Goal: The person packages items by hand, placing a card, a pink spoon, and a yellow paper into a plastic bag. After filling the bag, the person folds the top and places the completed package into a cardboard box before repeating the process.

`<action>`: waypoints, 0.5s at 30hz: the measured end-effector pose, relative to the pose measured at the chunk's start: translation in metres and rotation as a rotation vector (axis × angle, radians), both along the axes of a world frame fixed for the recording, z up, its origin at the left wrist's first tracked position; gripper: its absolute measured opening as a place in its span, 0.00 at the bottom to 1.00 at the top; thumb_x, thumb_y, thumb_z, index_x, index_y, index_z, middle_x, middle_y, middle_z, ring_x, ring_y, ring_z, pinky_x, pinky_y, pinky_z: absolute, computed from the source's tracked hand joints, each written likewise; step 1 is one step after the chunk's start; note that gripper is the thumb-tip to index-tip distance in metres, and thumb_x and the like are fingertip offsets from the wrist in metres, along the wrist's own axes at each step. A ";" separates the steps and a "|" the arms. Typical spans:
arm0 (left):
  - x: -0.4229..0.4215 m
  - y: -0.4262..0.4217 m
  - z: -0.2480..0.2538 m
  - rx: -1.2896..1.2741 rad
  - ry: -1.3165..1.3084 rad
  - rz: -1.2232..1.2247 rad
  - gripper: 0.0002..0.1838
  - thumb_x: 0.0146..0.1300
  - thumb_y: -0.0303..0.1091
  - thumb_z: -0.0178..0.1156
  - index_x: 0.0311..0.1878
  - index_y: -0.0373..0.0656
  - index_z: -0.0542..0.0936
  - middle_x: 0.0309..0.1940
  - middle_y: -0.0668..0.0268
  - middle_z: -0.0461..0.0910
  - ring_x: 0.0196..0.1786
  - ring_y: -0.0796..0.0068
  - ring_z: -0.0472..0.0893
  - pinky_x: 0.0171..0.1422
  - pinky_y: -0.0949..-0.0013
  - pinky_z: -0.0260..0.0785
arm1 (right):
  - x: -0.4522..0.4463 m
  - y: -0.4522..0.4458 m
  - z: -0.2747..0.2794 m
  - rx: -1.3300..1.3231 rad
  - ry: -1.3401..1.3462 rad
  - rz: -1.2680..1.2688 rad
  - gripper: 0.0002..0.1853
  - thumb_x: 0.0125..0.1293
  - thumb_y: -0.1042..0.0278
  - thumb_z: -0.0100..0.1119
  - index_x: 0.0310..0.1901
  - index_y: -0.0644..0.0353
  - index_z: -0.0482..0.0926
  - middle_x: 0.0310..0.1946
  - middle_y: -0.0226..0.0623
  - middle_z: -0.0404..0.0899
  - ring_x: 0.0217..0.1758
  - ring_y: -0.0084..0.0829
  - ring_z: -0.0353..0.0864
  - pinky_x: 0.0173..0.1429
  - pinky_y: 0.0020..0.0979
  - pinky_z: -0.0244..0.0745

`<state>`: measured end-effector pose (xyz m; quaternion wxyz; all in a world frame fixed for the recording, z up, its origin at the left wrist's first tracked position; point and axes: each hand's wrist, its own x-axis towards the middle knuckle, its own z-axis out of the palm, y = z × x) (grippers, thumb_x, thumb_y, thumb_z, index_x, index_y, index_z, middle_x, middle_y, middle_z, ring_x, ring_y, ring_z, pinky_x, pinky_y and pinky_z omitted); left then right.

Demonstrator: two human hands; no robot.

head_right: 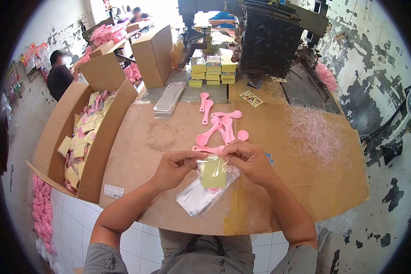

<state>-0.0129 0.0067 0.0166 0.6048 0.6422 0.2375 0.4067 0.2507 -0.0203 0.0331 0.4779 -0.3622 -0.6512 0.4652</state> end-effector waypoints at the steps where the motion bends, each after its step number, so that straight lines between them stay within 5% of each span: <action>1: -0.001 0.000 0.001 0.011 0.012 -0.009 0.14 0.75 0.23 0.61 0.61 0.33 0.83 0.54 0.59 0.87 0.54 0.74 0.86 0.59 0.66 0.82 | 0.002 0.000 0.002 0.018 -0.014 0.016 0.10 0.69 0.83 0.61 0.48 0.65 0.88 0.46 0.33 0.85 0.42 0.18 0.81 0.47 0.24 0.77; 8: -0.002 0.003 0.005 -0.267 -0.089 -0.050 0.15 0.77 0.29 0.60 0.61 0.32 0.83 0.55 0.56 0.86 0.54 0.71 0.86 0.60 0.64 0.82 | 0.005 -0.003 0.008 0.035 -0.084 0.017 0.10 0.69 0.78 0.65 0.49 0.65 0.89 0.47 0.34 0.86 0.47 0.24 0.83 0.50 0.27 0.77; 15: 0.003 0.001 0.004 -0.130 0.057 -0.028 0.15 0.76 0.26 0.60 0.62 0.33 0.81 0.53 0.60 0.86 0.52 0.75 0.87 0.59 0.69 0.83 | 0.005 -0.001 0.003 0.022 -0.118 0.002 0.08 0.68 0.78 0.67 0.47 0.67 0.88 0.45 0.34 0.86 0.48 0.23 0.83 0.52 0.28 0.78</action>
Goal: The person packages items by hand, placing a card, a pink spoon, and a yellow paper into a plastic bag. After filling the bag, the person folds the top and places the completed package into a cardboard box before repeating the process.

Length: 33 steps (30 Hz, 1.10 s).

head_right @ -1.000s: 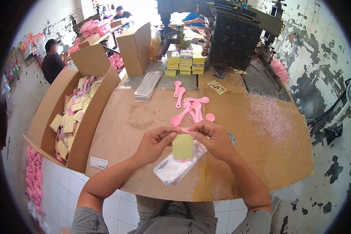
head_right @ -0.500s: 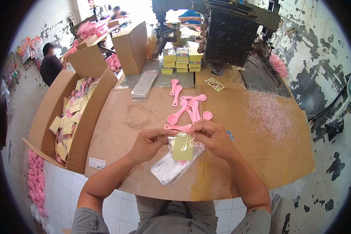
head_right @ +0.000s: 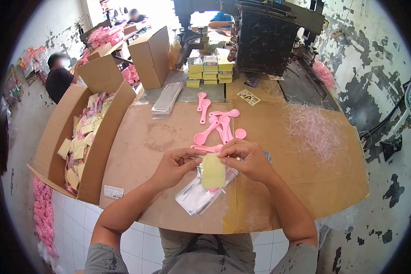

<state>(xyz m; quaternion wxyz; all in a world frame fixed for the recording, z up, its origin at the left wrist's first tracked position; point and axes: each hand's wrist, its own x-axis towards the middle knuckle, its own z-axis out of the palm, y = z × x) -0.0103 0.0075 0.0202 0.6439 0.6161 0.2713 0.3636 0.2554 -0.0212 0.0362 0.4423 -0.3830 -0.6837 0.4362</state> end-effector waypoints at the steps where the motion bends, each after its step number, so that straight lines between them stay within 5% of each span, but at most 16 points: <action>1: 0.000 0.001 -0.001 -0.007 -0.007 0.001 0.15 0.76 0.26 0.60 0.63 0.33 0.81 0.53 0.60 0.86 0.52 0.76 0.87 0.59 0.69 0.83 | 0.000 0.001 -0.003 -0.032 0.035 0.008 0.09 0.68 0.78 0.67 0.48 0.67 0.88 0.44 0.34 0.85 0.48 0.23 0.83 0.52 0.28 0.78; 7: 0.000 0.002 -0.005 0.015 -0.029 0.020 0.16 0.77 0.26 0.59 0.65 0.34 0.80 0.54 0.62 0.86 0.53 0.77 0.86 0.58 0.71 0.82 | -0.016 -0.006 0.009 -0.106 0.166 -0.006 0.18 0.68 0.79 0.67 0.59 0.67 0.79 0.43 0.32 0.84 0.46 0.20 0.83 0.52 0.27 0.78; 11: -0.001 0.005 -0.001 0.034 -0.059 0.043 0.16 0.78 0.25 0.58 0.65 0.33 0.80 0.54 0.63 0.86 0.53 0.77 0.86 0.59 0.70 0.82 | -0.007 -0.003 -0.004 -0.151 0.025 0.089 0.20 0.69 0.79 0.66 0.61 0.66 0.77 0.42 0.29 0.83 0.46 0.19 0.82 0.52 0.26 0.77; 14: 0.011 -0.005 0.011 0.026 -0.267 0.140 0.14 0.77 0.27 0.60 0.61 0.33 0.81 0.51 0.63 0.86 0.51 0.77 0.86 0.58 0.70 0.82 | -0.006 0.001 -0.005 -0.143 0.035 0.105 0.19 0.69 0.79 0.65 0.61 0.65 0.77 0.42 0.29 0.83 0.46 0.20 0.83 0.51 0.25 0.77; 19: -0.015 0.010 0.013 0.109 0.103 -0.013 0.16 0.75 0.32 0.65 0.61 0.36 0.79 0.50 0.66 0.85 0.46 0.79 0.86 0.50 0.71 0.82 | -0.007 -0.003 0.018 -0.118 0.218 0.047 0.17 0.70 0.77 0.66 0.59 0.65 0.80 0.42 0.31 0.85 0.49 0.22 0.83 0.52 0.26 0.78; 20: -0.022 0.016 0.017 0.103 0.160 0.003 0.17 0.75 0.33 0.65 0.61 0.36 0.78 0.50 0.66 0.85 0.45 0.79 0.86 0.48 0.71 0.82 | -0.001 -0.001 0.024 -0.034 0.047 -0.021 0.17 0.70 0.75 0.67 0.59 0.65 0.81 0.43 0.32 0.85 0.49 0.24 0.84 0.54 0.28 0.78; 23: -0.040 0.030 0.029 0.207 -0.304 0.660 0.16 0.80 0.35 0.56 0.63 0.37 0.75 0.57 0.62 0.82 0.47 0.72 0.87 0.50 0.66 0.83 | 0.039 0.002 0.035 0.128 -0.371 -0.213 0.19 0.69 0.69 0.69 0.59 0.63 0.82 0.47 0.36 0.85 0.51 0.30 0.85 0.57 0.32 0.78; 25: -0.056 0.038 0.052 0.314 -0.755 0.742 0.23 0.84 0.45 0.39 0.70 0.40 0.66 0.69 0.55 0.73 0.73 0.59 0.73 0.71 0.52 0.74 | 0.060 0.001 0.032 0.121 -0.523 -0.324 0.20 0.67 0.65 0.70 0.58 0.63 0.83 0.50 0.39 0.85 0.53 0.35 0.85 0.60 0.35 0.78; 28: -0.042 0.037 0.056 0.259 -0.660 0.793 0.24 0.83 0.44 0.36 0.69 0.38 0.68 0.71 0.53 0.71 0.74 0.60 0.71 0.72 0.53 0.72 | 0.088 -0.002 0.012 0.266 -0.802 -0.312 0.22 0.66 0.62 0.70 0.58 0.63 0.83 0.51 0.42 0.83 0.53 0.40 0.85 0.60 0.37 0.78; 29: -0.045 0.045 0.031 0.318 -0.491 0.633 0.23 0.78 0.42 0.48 0.69 0.39 0.71 0.67 0.58 0.76 0.67 0.63 0.77 0.66 0.57 0.74 | 0.090 -0.003 0.007 0.215 -0.817 -0.299 0.21 0.65 0.63 0.71 0.57 0.63 0.84 0.51 0.42 0.83 0.52 0.39 0.85 0.61 0.38 0.77; 31: -0.026 0.032 0.000 0.381 0.258 0.484 0.21 0.70 0.42 0.64 0.60 0.40 0.80 0.57 0.61 0.82 0.58 0.64 0.81 0.60 0.58 0.74 | 0.093 -0.004 -0.001 0.113 -0.847 -0.272 0.20 0.63 0.65 0.73 0.54 0.64 0.84 0.52 0.41 0.82 0.51 0.37 0.85 0.64 0.39 0.76; 33: -0.003 0.008 -0.002 0.523 0.554 0.262 0.18 0.60 0.39 0.74 0.49 0.41 0.84 0.46 0.62 0.83 0.49 0.65 0.82 0.54 0.60 0.75 | 0.091 -0.002 -0.003 0.030 -0.764 -0.261 0.18 0.62 0.65 0.74 0.51 0.63 0.85 0.49 0.40 0.83 0.49 0.35 0.84 0.61 0.39 0.76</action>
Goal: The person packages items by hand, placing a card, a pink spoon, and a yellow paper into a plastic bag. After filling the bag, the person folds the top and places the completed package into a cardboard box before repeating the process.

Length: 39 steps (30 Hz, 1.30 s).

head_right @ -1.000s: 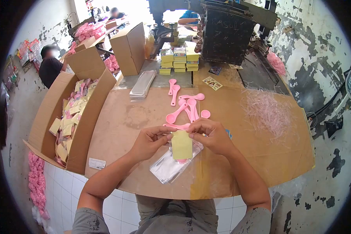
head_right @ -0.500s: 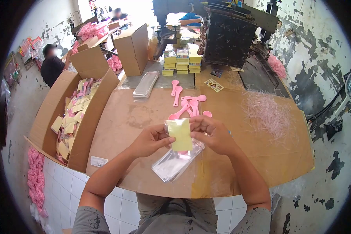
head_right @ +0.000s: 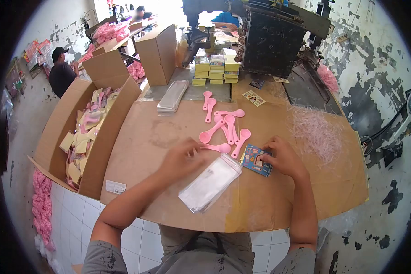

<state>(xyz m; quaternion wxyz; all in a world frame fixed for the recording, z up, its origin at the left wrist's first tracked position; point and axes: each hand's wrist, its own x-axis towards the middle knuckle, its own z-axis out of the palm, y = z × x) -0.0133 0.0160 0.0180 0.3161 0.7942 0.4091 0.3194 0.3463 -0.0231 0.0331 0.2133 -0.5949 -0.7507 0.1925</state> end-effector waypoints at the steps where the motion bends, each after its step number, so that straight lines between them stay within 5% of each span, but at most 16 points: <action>1: 0.006 -0.005 -0.007 0.119 0.060 -0.034 0.17 0.60 0.40 0.75 0.48 0.41 0.85 0.44 0.62 0.83 0.46 0.67 0.81 0.52 0.62 0.74 | -0.001 0.001 0.000 -0.031 0.047 -0.011 0.17 0.62 0.66 0.74 0.50 0.63 0.85 0.47 0.39 0.84 0.48 0.34 0.84 0.60 0.38 0.76; 4: 0.014 -0.007 -0.023 0.421 0.111 -0.119 0.16 0.59 0.37 0.77 0.45 0.40 0.86 0.37 0.63 0.81 0.35 0.73 0.78 0.41 0.69 0.73 | 0.000 0.002 0.000 -0.015 0.102 -0.076 0.13 0.62 0.68 0.74 0.46 0.62 0.85 0.41 0.35 0.85 0.46 0.31 0.83 0.52 0.35 0.74; 7: 0.014 -0.011 -0.022 -0.074 -0.010 -0.090 0.15 0.60 0.33 0.75 0.48 0.39 0.86 0.34 0.60 0.82 0.32 0.73 0.78 0.38 0.67 0.73 | 0.000 0.000 0.006 -0.038 0.173 -0.106 0.10 0.62 0.70 0.73 0.44 0.61 0.84 0.37 0.32 0.85 0.43 0.28 0.81 0.47 0.33 0.71; 10: 0.014 -0.012 -0.018 -0.120 -0.060 -0.044 0.13 0.63 0.30 0.71 0.50 0.38 0.86 0.35 0.59 0.84 0.31 0.68 0.81 0.40 0.64 0.75 | 0.000 -0.001 0.004 0.038 0.177 -0.146 0.08 0.65 0.72 0.70 0.43 0.62 0.83 0.38 0.32 0.85 0.42 0.27 0.81 0.49 0.34 0.73; 13: 0.014 -0.012 -0.026 -0.018 -0.017 -0.033 0.16 0.64 0.29 0.72 0.55 0.38 0.86 0.35 0.62 0.84 0.32 0.76 0.79 0.40 0.69 0.74 | -0.007 -0.003 0.007 0.102 0.241 -0.136 0.06 0.66 0.73 0.68 0.42 0.62 0.82 0.39 0.33 0.86 0.43 0.27 0.82 0.52 0.35 0.74; 19: 0.016 -0.014 -0.024 -0.086 -0.089 -0.035 0.08 0.67 0.27 0.68 0.46 0.36 0.85 0.32 0.64 0.83 0.31 0.81 0.78 0.38 0.70 0.73 | -0.057 -0.017 0.001 -0.044 0.783 0.323 0.08 0.66 0.72 0.67 0.46 0.63 0.84 0.38 0.37 0.86 0.44 0.32 0.85 0.50 0.35 0.77; 22: 0.015 -0.014 -0.017 -0.038 -0.131 0.001 0.04 0.68 0.26 0.65 0.42 0.37 0.81 0.31 0.66 0.83 0.29 0.81 0.77 0.36 0.71 0.72 | -0.071 -0.014 -0.001 0.002 0.268 0.416 0.08 0.65 0.75 0.66 0.46 0.62 0.83 0.42 0.36 0.87 0.49 0.28 0.86 0.53 0.32 0.79; 25: 0.015 -0.002 -0.035 -0.181 -0.417 -0.016 0.04 0.70 0.25 0.62 0.44 0.39 0.77 0.34 0.65 0.86 0.27 0.81 0.76 0.34 0.71 0.72 | -0.075 -0.015 -0.010 -0.021 0.264 0.328 0.09 0.65 0.75 0.66 0.47 0.63 0.84 0.41 0.36 0.87 0.46 0.27 0.86 0.51 0.31 0.79; 28: 0.004 0.003 -0.014 -0.619 -0.650 -0.126 0.09 0.72 0.25 0.61 0.51 0.42 0.73 0.41 0.59 0.89 0.32 0.78 0.83 0.39 0.71 0.76 | -0.076 -0.017 -0.005 -0.020 0.331 0.308 0.10 0.65 0.72 0.67 0.46 0.64 0.84 0.40 0.40 0.87 0.44 0.31 0.86 0.51 0.33 0.79; 34: 0.005 -0.004 0.003 -0.668 -0.701 -0.276 0.29 0.73 0.24 0.63 0.71 0.41 0.62 0.44 0.51 0.89 0.48 0.70 0.90 0.53 0.71 0.80 | -0.077 -0.013 -0.005 -0.011 0.699 0.030 0.10 0.69 0.75 0.66 0.50 0.62 0.83 0.43 0.31 0.86 0.46 0.21 0.83 0.53 0.30 0.79; 39: 0.010 -0.011 -0.005 -0.597 -0.541 -0.295 0.33 0.73 0.25 0.65 0.75 0.39 0.59 0.43 0.52 0.90 0.47 0.70 0.90 0.54 0.70 0.81 | -0.077 -0.012 -0.007 0.064 0.946 -0.024 0.13 0.70 0.78 0.65 0.55 0.60 0.83 0.46 0.30 0.84 0.50 0.21 0.82 0.56 0.29 0.78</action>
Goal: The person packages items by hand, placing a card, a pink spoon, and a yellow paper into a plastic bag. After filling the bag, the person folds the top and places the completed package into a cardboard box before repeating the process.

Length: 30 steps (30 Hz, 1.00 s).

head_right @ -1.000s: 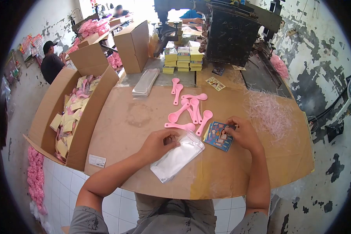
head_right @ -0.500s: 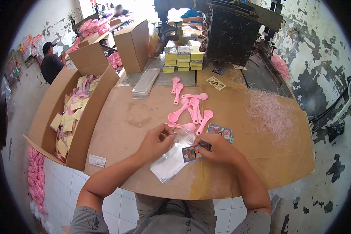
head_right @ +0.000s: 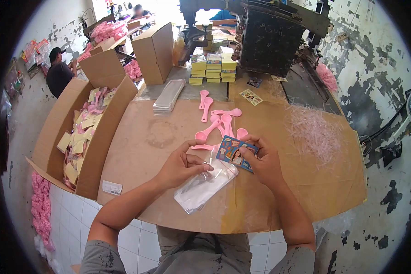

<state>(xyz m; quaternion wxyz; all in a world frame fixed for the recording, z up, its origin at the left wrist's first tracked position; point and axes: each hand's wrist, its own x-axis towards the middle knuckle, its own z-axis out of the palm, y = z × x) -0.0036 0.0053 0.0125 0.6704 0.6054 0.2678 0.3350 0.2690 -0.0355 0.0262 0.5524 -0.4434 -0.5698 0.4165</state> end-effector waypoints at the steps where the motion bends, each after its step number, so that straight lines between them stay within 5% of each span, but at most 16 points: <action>1: 0.001 -0.002 0.001 0.005 0.009 -0.008 0.33 0.73 0.25 0.65 0.75 0.38 0.59 0.43 0.52 0.90 0.48 0.70 0.90 0.54 0.69 0.81 | 0.001 0.000 0.000 0.011 -0.005 -0.005 0.14 0.70 0.78 0.65 0.56 0.60 0.83 0.46 0.31 0.84 0.50 0.21 0.82 0.56 0.29 0.78; 7: 0.004 -0.007 0.002 0.067 0.099 -0.015 0.36 0.72 0.24 0.65 0.78 0.40 0.59 0.44 0.56 0.90 0.48 0.74 0.89 0.55 0.71 0.80 | -0.004 -0.004 0.009 0.212 -0.516 0.124 0.15 0.68 0.78 0.67 0.55 0.61 0.84 0.44 0.34 0.84 0.50 0.22 0.82 0.54 0.27 0.78; 10: 0.003 -0.012 0.005 0.233 0.303 -0.068 0.36 0.73 0.24 0.65 0.79 0.41 0.59 0.46 0.56 0.90 0.50 0.75 0.87 0.58 0.71 0.80 | -0.025 -0.008 0.008 0.093 -0.300 0.115 0.15 0.68 0.77 0.68 0.55 0.62 0.83 0.43 0.33 0.84 0.45 0.21 0.83 0.49 0.26 0.78; 16: 0.006 -0.007 -0.008 0.135 0.020 0.049 0.32 0.73 0.23 0.64 0.76 0.41 0.64 0.48 0.56 0.89 0.51 0.77 0.86 0.57 0.73 0.79 | -0.019 -0.004 -0.006 -0.044 0.021 0.042 0.13 0.68 0.76 0.68 0.53 0.63 0.83 0.43 0.32 0.86 0.40 0.18 0.83 0.46 0.25 0.79; 19: 0.004 -0.009 -0.004 0.132 0.036 0.044 0.30 0.74 0.23 0.63 0.75 0.40 0.65 0.48 0.57 0.88 0.50 0.79 0.86 0.54 0.74 0.79 | -0.018 -0.008 0.001 0.145 -0.488 0.082 0.10 0.70 0.74 0.67 0.51 0.62 0.84 0.44 0.33 0.87 0.46 0.21 0.85 0.50 0.28 0.79; 22: -0.002 -0.012 0.012 0.142 0.197 -0.009 0.28 0.75 0.24 0.62 0.74 0.38 0.66 0.47 0.59 0.88 0.50 0.81 0.85 0.53 0.74 0.79 | -0.022 -0.002 0.007 0.390 -0.588 0.331 0.08 0.72 0.71 0.66 0.49 0.63 0.85 0.46 0.35 0.87 0.50 0.29 0.85 0.54 0.32 0.79; 25: -0.003 -0.010 0.011 0.130 0.184 0.009 0.25 0.76 0.24 0.60 0.73 0.37 0.68 0.47 0.60 0.88 0.50 0.82 0.84 0.52 0.75 0.78 | -0.001 0.010 0.001 0.064 -0.495 0.179 0.09 0.70 0.72 0.64 0.49 0.62 0.86 0.49 0.38 0.86 0.55 0.37 0.84 0.58 0.37 0.78; 30: -0.002 -0.001 -0.009 0.094 0.025 0.002 0.23 0.77 0.24 0.58 0.72 0.36 0.69 0.48 0.61 0.87 0.49 0.82 0.84 0.51 0.75 0.79 | 0.018 0.048 0.007 0.465 -1.124 0.191 0.12 0.63 0.74 0.64 0.48 0.58 0.87 0.51 0.38 0.84 0.58 0.41 0.81 0.64 0.40 0.75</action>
